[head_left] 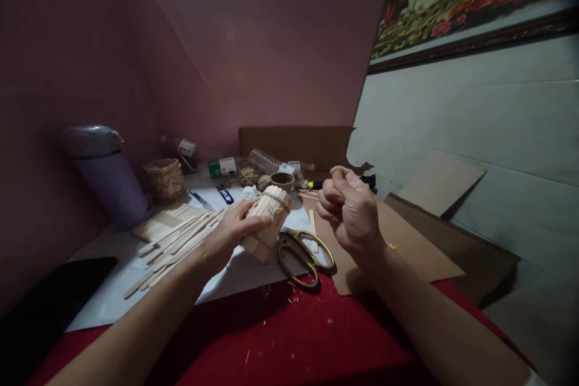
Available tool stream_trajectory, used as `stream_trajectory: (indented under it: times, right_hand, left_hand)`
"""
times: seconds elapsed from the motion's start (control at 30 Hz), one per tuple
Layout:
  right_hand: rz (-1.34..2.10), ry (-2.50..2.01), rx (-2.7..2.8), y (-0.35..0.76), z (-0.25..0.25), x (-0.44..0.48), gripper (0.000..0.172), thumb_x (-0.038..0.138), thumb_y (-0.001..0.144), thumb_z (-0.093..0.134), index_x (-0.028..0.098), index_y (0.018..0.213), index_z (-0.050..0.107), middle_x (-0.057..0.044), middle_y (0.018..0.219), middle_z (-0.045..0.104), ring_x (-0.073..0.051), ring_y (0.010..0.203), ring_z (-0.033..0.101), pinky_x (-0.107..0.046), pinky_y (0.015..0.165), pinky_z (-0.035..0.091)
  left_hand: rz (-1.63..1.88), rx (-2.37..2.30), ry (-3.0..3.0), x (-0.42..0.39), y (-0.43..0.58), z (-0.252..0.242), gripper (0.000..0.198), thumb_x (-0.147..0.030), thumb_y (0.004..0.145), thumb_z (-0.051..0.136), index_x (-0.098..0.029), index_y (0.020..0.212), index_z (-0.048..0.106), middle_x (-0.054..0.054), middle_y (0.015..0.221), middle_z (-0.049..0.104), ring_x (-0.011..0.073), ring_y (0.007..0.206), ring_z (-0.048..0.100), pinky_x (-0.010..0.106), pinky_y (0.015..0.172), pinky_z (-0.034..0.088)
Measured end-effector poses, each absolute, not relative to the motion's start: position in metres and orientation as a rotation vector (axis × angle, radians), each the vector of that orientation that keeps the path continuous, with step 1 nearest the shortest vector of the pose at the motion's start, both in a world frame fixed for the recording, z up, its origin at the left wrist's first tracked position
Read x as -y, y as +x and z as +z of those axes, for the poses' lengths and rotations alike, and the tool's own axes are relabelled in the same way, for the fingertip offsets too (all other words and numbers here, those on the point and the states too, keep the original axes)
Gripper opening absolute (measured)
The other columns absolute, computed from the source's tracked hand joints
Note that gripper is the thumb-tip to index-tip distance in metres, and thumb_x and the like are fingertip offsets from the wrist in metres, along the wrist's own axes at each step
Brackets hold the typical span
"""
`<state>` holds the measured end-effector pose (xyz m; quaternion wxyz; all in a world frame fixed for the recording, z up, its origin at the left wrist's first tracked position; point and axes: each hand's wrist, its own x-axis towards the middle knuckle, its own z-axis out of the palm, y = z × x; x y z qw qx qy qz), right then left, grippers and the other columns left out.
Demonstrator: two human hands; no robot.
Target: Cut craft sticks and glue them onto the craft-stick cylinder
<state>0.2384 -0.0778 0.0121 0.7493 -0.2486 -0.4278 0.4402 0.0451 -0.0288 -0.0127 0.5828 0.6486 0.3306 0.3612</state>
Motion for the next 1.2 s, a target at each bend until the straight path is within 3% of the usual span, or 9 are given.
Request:
stream_trajectory:
  times: [0.1,0.23,0.3,0.4,0.47,0.67,1.03,1.2]
  right_hand:
    - [0.859,-0.628,0.941,0.234,0.005,0.074,0.018,0.035,0.086,0.06,0.025,0.083,0.045,0.013,0.049,0.028,-0.006,0.039,0.016,-0.018,0.036,0.016]
    - [0.703,-0.795,1.035,0.23,-0.009,0.067,0.033,0.049,0.088,0.055,0.022,0.071,0.047,0.012,0.048,0.028,-0.005,0.038,0.018,-0.019,0.036,0.015]
    - [0.638,-0.896,1.143,0.229,-0.016,0.064,0.032,0.046,0.086,0.059,0.021,0.069,0.05,0.009,0.051,0.035,-0.006,0.041,0.026,-0.02,0.038,0.021]
    - [0.533,-0.974,1.293,0.225,-0.025,0.063,0.014,0.031,0.082,0.065,0.019,0.081,0.058,0.004,0.068,0.053,-0.009,0.058,0.045,-0.022,0.052,0.036]
    - [0.508,-0.98,1.362,0.222,-0.027,0.064,0.01,0.028,0.083,0.063,0.019,0.084,0.059,0.002,0.076,0.057,-0.011,0.067,0.05,-0.024,0.06,0.039]
    - [0.557,-0.997,1.394,0.218,-0.027,0.067,0.026,0.038,0.081,0.066,0.02,0.069,0.053,0.004,0.064,0.049,-0.011,0.06,0.042,-0.026,0.058,0.036]
    - [0.631,-1.03,1.355,0.219,-0.03,0.064,0.032,0.042,0.076,0.07,0.02,0.064,0.05,0.006,0.059,0.045,-0.011,0.056,0.038,-0.026,0.053,0.031]
    - [0.586,-1.003,1.319,0.219,-0.03,0.064,0.032,0.046,0.085,0.059,0.02,0.069,0.05,0.005,0.062,0.045,-0.011,0.058,0.04,-0.026,0.058,0.036]
  left_hand:
    - [0.91,-0.714,1.478,0.03,0.046,-0.014,0.039,-0.028,0.073,0.067,-0.016,0.111,0.064,0.007,0.1,0.066,0.021,0.091,0.058,0.028,0.073,0.044]
    - [0.955,-0.666,1.379,0.028,0.046,-0.017,0.038,-0.027,0.071,0.069,-0.018,0.108,0.062,0.005,0.095,0.063,0.0191,0.084,0.058,0.028,0.068,0.046]
    - [0.967,-0.638,1.349,0.028,0.046,-0.019,0.04,-0.027,0.071,0.07,-0.018,0.109,0.061,0.005,0.095,0.063,0.0185,0.082,0.058,0.028,0.067,0.047]
    - [0.975,-0.604,1.343,0.028,0.047,-0.02,0.046,-0.027,0.07,0.073,-0.019,0.113,0.06,0.007,0.102,0.064,0.0201,0.087,0.059,0.03,0.07,0.05]
    - [0.978,-0.594,1.357,0.029,0.048,-0.022,0.048,-0.028,0.07,0.075,-0.019,0.114,0.06,0.01,0.108,0.064,0.0231,0.092,0.06,0.032,0.072,0.051]
    - [0.951,-0.501,1.36,0.026,0.05,-0.029,0.054,-0.029,0.074,0.074,-0.019,0.124,0.057,0.014,0.122,0.062,0.0286,0.103,0.062,0.037,0.078,0.052]
    - [0.924,-0.49,1.322,0.03,0.051,-0.032,0.054,-0.028,0.074,0.075,-0.02,0.124,0.058,0.014,0.125,0.061,0.0288,0.104,0.063,0.034,0.074,0.053]
    - [0.878,-0.534,1.155,0.031,0.05,-0.025,0.049,-0.034,0.077,0.072,-0.019,0.121,0.059,0.013,0.12,0.064,0.0265,0.097,0.065,0.033,0.069,0.054]
